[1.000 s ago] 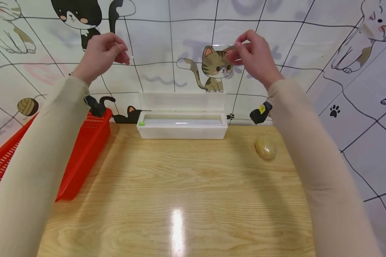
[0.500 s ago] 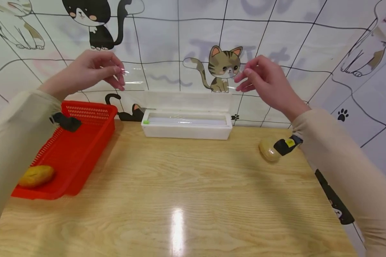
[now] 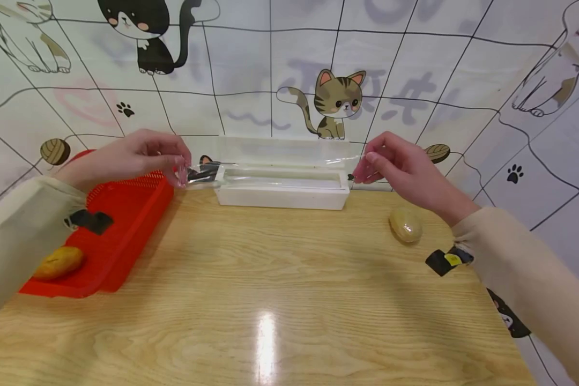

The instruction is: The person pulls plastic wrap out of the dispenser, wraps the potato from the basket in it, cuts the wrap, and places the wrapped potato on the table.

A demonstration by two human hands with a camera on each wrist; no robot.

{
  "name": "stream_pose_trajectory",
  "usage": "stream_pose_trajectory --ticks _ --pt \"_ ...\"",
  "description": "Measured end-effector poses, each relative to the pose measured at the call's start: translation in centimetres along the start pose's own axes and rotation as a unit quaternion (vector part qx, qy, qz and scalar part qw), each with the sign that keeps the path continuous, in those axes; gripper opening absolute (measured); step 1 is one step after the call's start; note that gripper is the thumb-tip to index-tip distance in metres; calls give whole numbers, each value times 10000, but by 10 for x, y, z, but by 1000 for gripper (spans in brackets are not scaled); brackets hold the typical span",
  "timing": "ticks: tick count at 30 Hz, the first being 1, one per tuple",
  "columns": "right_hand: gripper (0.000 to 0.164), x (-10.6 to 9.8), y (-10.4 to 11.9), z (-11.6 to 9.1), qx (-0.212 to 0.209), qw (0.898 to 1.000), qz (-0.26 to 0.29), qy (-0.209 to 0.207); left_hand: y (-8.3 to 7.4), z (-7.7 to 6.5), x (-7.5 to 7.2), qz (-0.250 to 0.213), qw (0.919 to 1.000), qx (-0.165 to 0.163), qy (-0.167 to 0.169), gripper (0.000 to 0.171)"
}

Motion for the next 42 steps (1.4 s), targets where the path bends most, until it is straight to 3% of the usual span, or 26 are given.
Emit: stream_pose_trajectory --ticks 6,9,17,20,23,26,30,34,39,42 --pt "11 16 -8 -22 -52 9969 688 382 20 -8 24 -560 9941 -53 931 10" --pt "12 26 -11 -33 5 9960 678 586 31 -14 36 -701 9896 -265 1228 10" --pt "16 55 -25 -62 -53 9904 869 1072 58 -24 69 -936 9747 -329 2002 11" --pt "17 69 -35 -73 -85 9873 912 1301 67 -25 85 -555 9752 -383 2109 11" --pt "16 85 -44 -83 -70 9842 886 1533 77 -25 101 94 9775 -160 2102 14" --pt "15 100 -55 -92 -70 9831 608 1725 88 -22 117 657 9766 129 2046 17" --pt "13 116 -73 -99 -217 9814 100 1906 103 -21 135 1160 9721 62 2040 15" --pt "16 131 -86 -105 -520 9770 -491 2010 114 -23 146 1616 9674 59 1950 16" --pt "18 143 -96 -112 -961 9680 -1054 2066 115 -27 153 1935 9666 69 1682 19" --pt "17 147 -100 -117 -1209 9632 -1176 2094 112 -30 156 2314 9588 112 1642 24"
Point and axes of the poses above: each hand's wrist, its own z-axis towards the middle knuckle, its own x-axis out of the palm, y = z × x, the point moved 1 cm from there along z, towards the middle knuckle, and after that the axes turned 3 degrees about -x, right-handed, at the moved point
